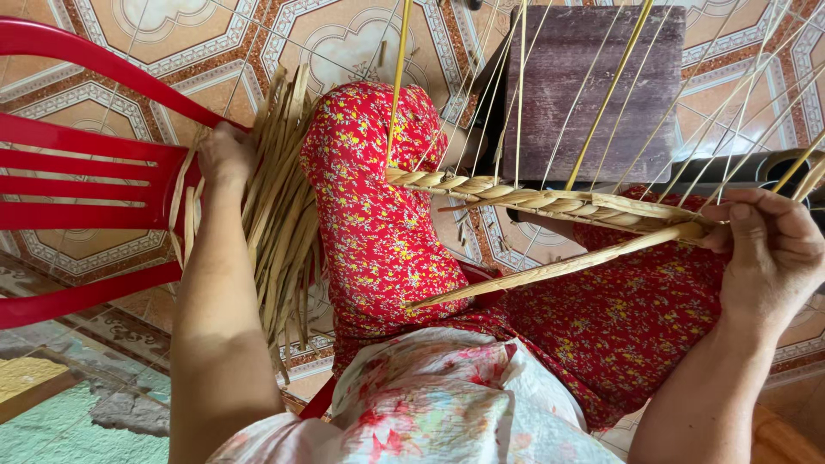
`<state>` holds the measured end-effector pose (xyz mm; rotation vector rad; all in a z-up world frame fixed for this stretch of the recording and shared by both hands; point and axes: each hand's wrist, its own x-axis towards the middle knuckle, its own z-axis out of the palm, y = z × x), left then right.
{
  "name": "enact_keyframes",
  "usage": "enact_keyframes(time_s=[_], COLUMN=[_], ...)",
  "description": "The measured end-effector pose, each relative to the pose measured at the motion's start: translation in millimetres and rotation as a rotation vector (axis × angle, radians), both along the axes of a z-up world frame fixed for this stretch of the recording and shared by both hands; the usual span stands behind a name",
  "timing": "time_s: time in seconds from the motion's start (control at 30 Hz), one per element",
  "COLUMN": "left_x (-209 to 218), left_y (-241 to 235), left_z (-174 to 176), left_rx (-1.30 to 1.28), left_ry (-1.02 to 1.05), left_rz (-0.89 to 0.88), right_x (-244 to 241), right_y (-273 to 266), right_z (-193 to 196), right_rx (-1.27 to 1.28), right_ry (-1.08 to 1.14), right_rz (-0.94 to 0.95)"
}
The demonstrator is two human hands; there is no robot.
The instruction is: The person weaves a basket by hand, interlacing thin, flexible strips of dried plant material through a vertical framework of staves. They work on their lap, repeatedly pulling new strips through the structure to form a tight, braided pattern.
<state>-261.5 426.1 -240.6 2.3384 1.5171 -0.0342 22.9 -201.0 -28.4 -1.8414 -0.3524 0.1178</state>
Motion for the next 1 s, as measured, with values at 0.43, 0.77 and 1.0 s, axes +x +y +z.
enact_keyframes(time_s=[0.43,0.77,1.0], left_x=[111,204,234], left_y=[-180,-372,-415], left_z=[248,274,233], left_rx=[-0.045,-0.453,-0.659], left_ry=[-0.902,-0.977,-0.952], left_rz=[-0.785,-1.274,-1.139], right_x=[-44,-9,0], right_y=[49,15,12], right_z=[44,43,8], right_rx=[0.232,0.125,-0.333], right_ry=[-0.035,-0.021,-0.072], right_rz=[-0.072,-0.093,-0.022])
